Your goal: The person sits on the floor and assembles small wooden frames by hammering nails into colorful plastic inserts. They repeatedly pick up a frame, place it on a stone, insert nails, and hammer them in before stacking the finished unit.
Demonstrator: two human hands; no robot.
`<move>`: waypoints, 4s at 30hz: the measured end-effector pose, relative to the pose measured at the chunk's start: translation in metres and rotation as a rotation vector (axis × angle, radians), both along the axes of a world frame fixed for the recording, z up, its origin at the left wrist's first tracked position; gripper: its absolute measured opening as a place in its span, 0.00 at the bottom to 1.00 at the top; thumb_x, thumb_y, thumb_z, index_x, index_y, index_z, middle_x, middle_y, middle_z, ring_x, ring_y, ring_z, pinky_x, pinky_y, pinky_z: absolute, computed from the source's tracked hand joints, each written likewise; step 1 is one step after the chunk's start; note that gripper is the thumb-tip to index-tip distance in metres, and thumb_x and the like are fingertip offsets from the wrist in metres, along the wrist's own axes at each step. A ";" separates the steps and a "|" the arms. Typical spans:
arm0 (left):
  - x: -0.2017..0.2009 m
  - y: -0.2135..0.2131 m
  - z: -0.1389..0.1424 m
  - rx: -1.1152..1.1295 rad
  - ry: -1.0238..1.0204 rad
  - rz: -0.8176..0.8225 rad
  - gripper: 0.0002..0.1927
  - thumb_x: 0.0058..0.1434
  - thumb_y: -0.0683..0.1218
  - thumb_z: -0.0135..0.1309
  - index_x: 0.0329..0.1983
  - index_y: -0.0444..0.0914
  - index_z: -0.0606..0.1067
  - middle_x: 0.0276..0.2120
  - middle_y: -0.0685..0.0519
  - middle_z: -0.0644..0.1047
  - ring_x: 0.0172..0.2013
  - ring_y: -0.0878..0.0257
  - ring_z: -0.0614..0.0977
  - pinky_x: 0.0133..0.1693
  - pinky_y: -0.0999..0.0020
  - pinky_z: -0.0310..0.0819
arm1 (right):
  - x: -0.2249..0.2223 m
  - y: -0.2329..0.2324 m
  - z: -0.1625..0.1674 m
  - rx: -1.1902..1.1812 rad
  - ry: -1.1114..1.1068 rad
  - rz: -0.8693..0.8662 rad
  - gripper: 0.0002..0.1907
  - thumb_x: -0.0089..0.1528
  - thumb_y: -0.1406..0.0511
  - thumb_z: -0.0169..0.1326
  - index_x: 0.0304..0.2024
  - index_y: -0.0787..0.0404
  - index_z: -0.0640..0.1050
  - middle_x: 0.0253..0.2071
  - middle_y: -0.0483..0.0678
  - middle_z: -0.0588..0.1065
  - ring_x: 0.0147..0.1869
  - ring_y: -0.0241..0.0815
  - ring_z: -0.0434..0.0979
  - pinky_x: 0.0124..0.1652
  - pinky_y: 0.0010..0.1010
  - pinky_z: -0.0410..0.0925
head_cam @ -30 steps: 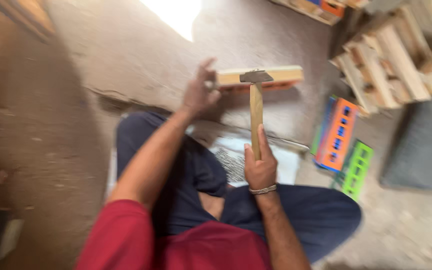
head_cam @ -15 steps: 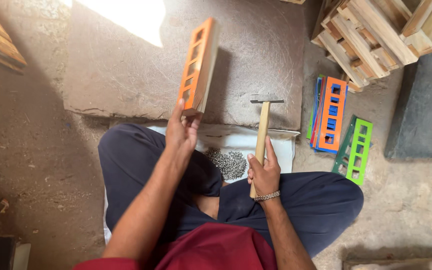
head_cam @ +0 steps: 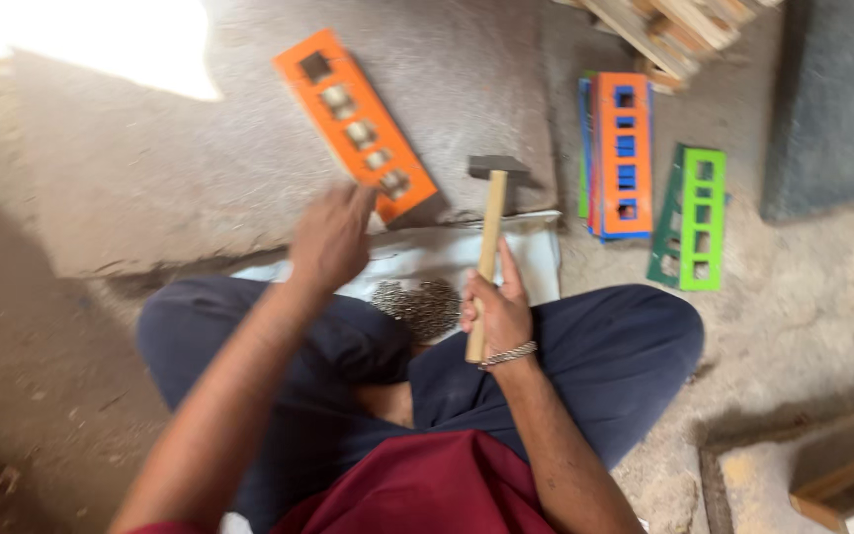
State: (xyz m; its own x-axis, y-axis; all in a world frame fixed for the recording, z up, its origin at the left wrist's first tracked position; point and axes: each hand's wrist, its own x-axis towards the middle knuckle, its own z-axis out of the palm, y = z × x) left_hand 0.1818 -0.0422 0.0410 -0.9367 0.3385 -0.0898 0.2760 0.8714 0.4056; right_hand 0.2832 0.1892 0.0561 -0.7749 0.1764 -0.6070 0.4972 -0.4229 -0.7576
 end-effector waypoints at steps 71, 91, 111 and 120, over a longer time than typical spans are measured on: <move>-0.036 -0.002 0.090 0.383 0.066 0.203 0.31 0.49 0.66 0.72 0.40 0.39 0.76 0.33 0.50 0.82 0.31 0.57 0.84 0.34 0.58 0.79 | -0.019 0.003 0.009 0.162 0.072 0.075 0.43 0.62 0.69 0.56 0.77 0.46 0.55 0.25 0.46 0.69 0.19 0.33 0.65 0.17 0.28 0.63; 0.052 0.029 0.137 1.096 0.549 -0.036 0.27 0.53 0.48 0.75 0.48 0.35 0.73 0.45 0.45 0.82 0.50 0.57 0.86 0.52 0.63 0.86 | -0.023 0.016 -0.087 0.617 0.122 0.253 0.15 0.60 0.70 0.59 0.48 0.69 0.74 0.42 0.56 0.80 0.39 0.46 0.82 0.35 0.34 0.75; 0.060 0.063 0.125 1.546 -0.022 0.774 0.22 0.62 0.50 0.65 0.51 0.33 0.72 0.42 0.50 0.80 0.42 0.64 0.84 0.45 0.69 0.84 | 0.024 -0.026 0.035 1.046 1.033 0.407 0.56 0.61 0.43 0.62 0.74 0.72 0.53 0.67 0.64 0.65 0.69 0.61 0.70 0.66 0.46 0.65; 0.052 0.060 0.075 1.562 -0.398 0.631 0.26 0.60 0.52 0.63 0.54 0.33 0.69 0.46 0.47 0.79 0.46 0.60 0.80 0.47 0.63 0.78 | 0.010 -0.021 0.048 1.097 0.818 0.457 0.44 0.50 0.60 0.66 0.68 0.64 0.68 0.60 0.59 0.73 0.61 0.53 0.76 0.56 0.39 0.70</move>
